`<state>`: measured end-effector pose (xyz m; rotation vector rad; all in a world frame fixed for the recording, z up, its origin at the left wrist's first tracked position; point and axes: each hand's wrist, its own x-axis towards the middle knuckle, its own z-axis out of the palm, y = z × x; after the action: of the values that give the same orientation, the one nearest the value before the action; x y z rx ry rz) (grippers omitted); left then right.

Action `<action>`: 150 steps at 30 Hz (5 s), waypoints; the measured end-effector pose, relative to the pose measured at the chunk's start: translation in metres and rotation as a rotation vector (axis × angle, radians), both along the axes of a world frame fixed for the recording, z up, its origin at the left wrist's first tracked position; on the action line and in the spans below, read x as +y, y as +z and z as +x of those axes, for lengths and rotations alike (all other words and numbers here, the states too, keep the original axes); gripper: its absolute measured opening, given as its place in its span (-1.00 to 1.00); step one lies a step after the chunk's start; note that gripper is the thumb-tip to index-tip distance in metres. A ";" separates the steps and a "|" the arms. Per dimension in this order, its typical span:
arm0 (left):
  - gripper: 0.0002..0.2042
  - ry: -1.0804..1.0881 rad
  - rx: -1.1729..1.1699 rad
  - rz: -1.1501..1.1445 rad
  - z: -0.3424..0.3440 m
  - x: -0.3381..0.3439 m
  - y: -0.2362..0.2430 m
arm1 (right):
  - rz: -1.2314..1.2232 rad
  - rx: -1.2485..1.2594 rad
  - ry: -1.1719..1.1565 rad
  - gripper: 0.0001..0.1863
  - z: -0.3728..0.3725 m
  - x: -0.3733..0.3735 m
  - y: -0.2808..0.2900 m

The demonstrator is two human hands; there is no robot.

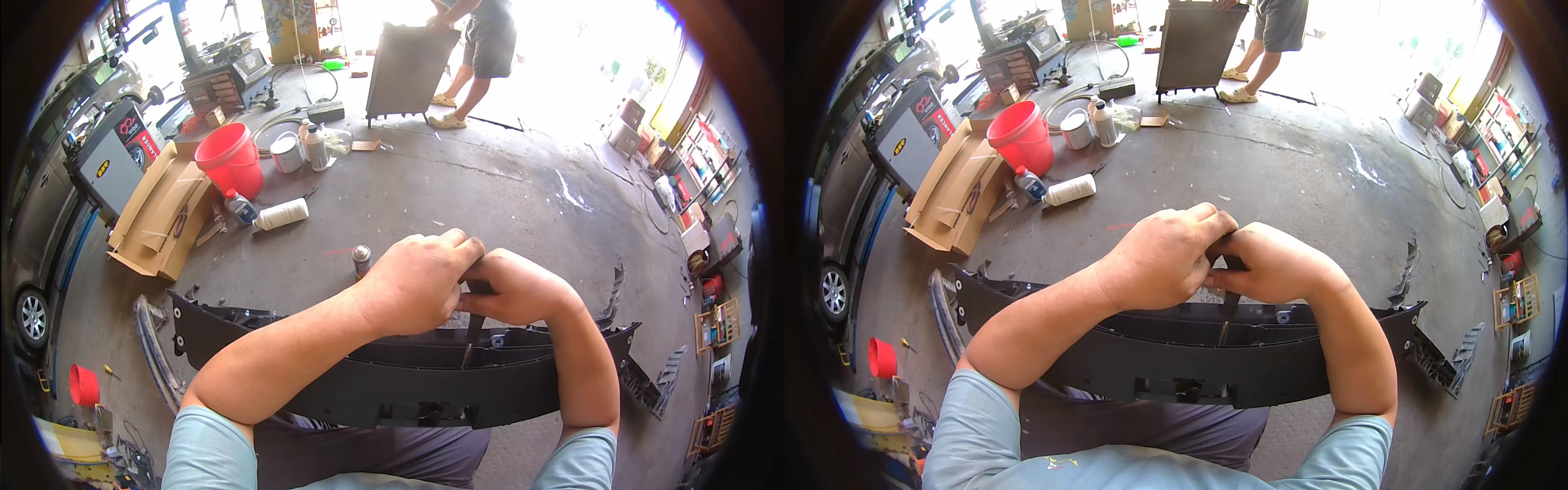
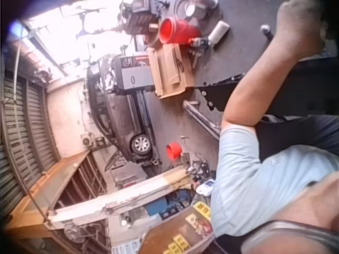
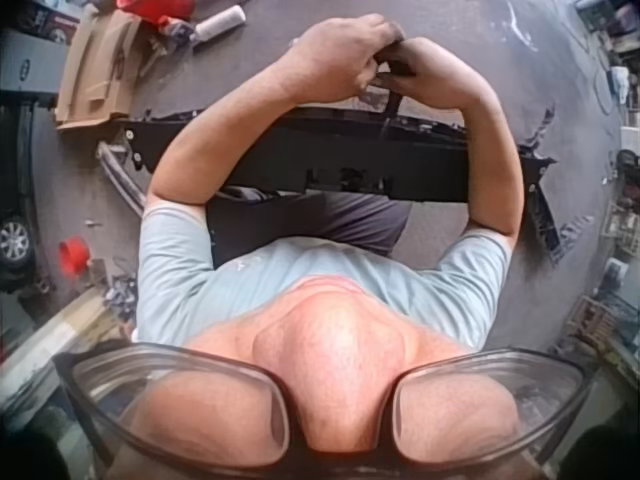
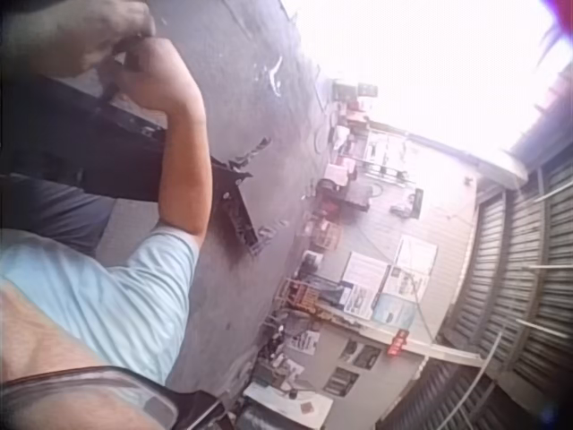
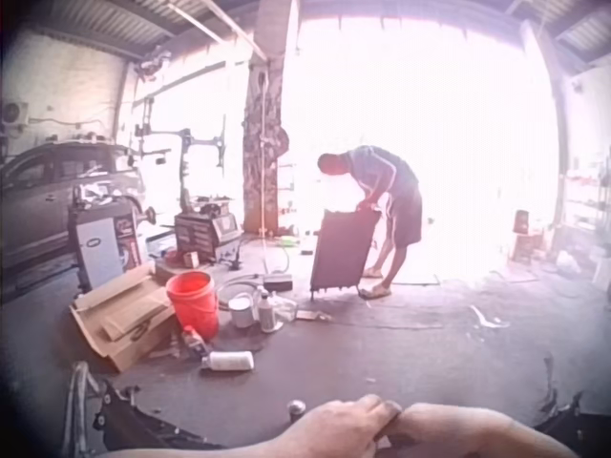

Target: The person sits on the garage floor and uses a screwdriver to remove screws from a black plastic car bumper. They then detach a metal reinforcement bar from the bumper and set it aside.

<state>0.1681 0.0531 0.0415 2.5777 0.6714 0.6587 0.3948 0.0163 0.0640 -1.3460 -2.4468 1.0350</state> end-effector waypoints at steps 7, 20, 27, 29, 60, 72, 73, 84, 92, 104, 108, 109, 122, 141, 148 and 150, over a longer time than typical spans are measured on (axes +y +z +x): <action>-0.58 -0.007 -0.034 -0.005 0.001 -0.001 0.002 | -0.035 0.189 0.014 -0.63 0.012 -0.001 -0.005; -0.58 -0.006 -0.013 0.000 0.002 -0.002 0.001 | 0.032 0.099 0.029 -0.57 0.010 0.000 -0.006; -0.58 -0.005 -0.019 -0.003 -0.002 -0.002 0.000 | -0.080 0.067 -0.067 -0.62 -0.004 -0.006 0.011; -0.58 -0.008 -0.038 0.003 0.000 -0.002 0.000 | 0.000 0.167 -0.012 -0.62 0.006 -0.005 -0.003; -0.56 -0.007 0.002 0.006 0.000 -0.004 0.000 | -0.019 0.026 0.020 -0.64 0.006 -0.001 0.003; -0.57 -0.002 -0.004 -0.028 0.007 -0.006 0.011 | -0.031 0.146 0.036 -0.71 0.018 -0.006 0.002; -0.57 0.008 0.021 -0.029 0.005 -0.005 0.011 | 0.015 0.126 0.047 -0.71 0.015 -0.001 -0.005; -0.60 0.004 -0.003 -0.026 0.009 -0.010 0.011 | -0.112 0.156 0.013 -0.67 0.018 -0.005 -0.007; -0.58 -0.006 0.020 -0.019 0.010 -0.007 0.015 | 0.057 0.025 -0.012 -0.64 0.013 -0.004 0.000; -0.57 0.009 0.060 -0.024 0.009 -0.006 0.009 | 0.064 -0.040 -0.058 -0.60 0.009 -0.007 -0.002; -0.57 0.024 0.054 -0.054 0.005 -0.006 0.010 | 0.021 -0.029 -0.024 -0.64 0.005 -0.004 0.003; -0.57 0.022 0.045 -0.058 0.005 -0.006 0.010 | 0.019 0.044 -0.010 -0.64 0.008 -0.004 -0.005; -0.58 0.007 0.034 -0.061 0.008 -0.008 0.012 | -0.055 0.106 0.016 -0.66 0.015 -0.006 0.005; -0.56 0.021 0.062 -0.051 0.007 -0.006 0.012 | -0.010 -0.015 0.011 -0.42 0.014 0.002 0.002; -0.56 -0.009 0.037 -0.061 0.008 -0.005 0.010 | -0.298 0.215 -0.056 -0.56 0.019 -0.002 -0.003; -0.55 -0.006 0.039 -0.069 0.007 -0.005 0.010 | -0.337 0.180 -0.071 -0.55 0.014 -0.004 0.007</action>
<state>0.1749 0.0482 0.0512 2.5343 0.6859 0.5752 0.4087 0.0123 0.0713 -1.3495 -2.1471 1.5296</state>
